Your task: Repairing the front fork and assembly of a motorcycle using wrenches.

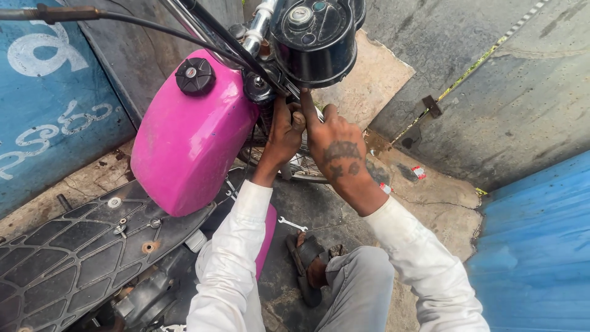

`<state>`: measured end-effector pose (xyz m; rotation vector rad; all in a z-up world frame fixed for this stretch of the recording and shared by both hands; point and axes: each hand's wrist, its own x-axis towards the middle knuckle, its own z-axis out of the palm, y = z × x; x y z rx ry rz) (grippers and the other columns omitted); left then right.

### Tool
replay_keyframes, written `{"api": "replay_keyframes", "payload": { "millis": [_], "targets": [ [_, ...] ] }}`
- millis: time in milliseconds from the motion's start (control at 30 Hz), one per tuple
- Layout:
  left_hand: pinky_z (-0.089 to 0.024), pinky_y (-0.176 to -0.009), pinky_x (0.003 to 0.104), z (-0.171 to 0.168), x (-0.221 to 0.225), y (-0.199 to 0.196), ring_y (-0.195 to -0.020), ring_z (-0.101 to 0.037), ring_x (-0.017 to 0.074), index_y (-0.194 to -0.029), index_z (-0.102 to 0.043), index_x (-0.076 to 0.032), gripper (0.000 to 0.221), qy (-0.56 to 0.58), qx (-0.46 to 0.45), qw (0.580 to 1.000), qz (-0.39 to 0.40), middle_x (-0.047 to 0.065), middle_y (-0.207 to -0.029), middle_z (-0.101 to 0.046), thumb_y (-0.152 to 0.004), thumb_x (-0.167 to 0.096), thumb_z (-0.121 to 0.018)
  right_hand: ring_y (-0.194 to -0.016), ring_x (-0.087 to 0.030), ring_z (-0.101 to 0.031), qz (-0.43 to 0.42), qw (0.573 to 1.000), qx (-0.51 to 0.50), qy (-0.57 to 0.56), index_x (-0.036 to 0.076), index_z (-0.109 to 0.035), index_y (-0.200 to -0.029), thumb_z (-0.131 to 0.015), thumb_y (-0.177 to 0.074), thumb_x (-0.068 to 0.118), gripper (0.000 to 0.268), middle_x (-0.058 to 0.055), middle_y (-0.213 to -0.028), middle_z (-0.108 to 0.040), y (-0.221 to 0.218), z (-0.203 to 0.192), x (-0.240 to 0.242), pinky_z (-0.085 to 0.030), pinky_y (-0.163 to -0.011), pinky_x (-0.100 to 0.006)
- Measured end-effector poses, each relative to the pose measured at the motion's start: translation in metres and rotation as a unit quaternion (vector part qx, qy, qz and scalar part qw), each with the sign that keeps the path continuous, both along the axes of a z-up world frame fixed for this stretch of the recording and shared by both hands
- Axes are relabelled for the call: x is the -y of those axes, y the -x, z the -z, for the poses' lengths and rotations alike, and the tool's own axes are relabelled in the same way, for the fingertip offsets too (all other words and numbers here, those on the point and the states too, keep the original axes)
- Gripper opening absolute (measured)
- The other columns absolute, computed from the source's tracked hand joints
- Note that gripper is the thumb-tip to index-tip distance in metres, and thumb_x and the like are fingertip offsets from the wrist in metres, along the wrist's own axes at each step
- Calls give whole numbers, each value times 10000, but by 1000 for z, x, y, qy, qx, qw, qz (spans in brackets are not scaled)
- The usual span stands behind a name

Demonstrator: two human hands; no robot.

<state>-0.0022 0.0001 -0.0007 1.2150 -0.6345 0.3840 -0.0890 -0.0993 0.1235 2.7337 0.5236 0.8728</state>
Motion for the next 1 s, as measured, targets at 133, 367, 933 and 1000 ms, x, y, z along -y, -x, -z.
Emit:
{"api": "replay_keyframes", "payload": {
  "millis": [133, 367, 933, 1000],
  "targets": [
    [-507, -993, 343, -9, 1, 3, -1092, -513, 174, -1624, -183, 6, 990, -4, 28, 999, -34, 133, -1460, -426, -1013, -705, -499, -637, -294, -694, -14, 998, -62, 9, 163, -348, -1608, -585, -949, 94, 704, -163, -859, -617, -7, -11, 10, -571, -550, -432],
    [-478, -1072, 395, 6, 6, -9, -1229, -484, 220, -1607, -261, -17, 873, -21, 73, 993, -86, 157, -1485, -420, -1053, -619, -567, -565, -289, -657, -109, 992, -56, -5, 188, -547, -1487, -631, -951, 106, 548, -130, -772, -627, -30, -29, 31, -535, -510, -420],
    [-458, -1073, 406, 2, 7, -10, -1205, -466, 226, -1573, -310, -18, 994, -37, 3, 997, -65, 147, -1393, -433, -948, -745, -573, -1110, -307, -681, -259, 955, 143, -6, 54, -730, -1082, -787, -868, 83, 223, -97, -1120, -729, -131, -22, 55, -517, -1015, -458],
    [-464, -1082, 409, 1, 6, -8, -1189, -471, 230, -1577, -340, -24, 977, -44, -14, 997, -69, 151, -1330, -457, -951, -733, -583, -1104, -312, -684, -244, 959, 141, -3, 47, -733, -1067, -786, -863, 74, 213, -103, -1106, -730, -133, -17, 55, -521, -1003, -449]
  ]
}}
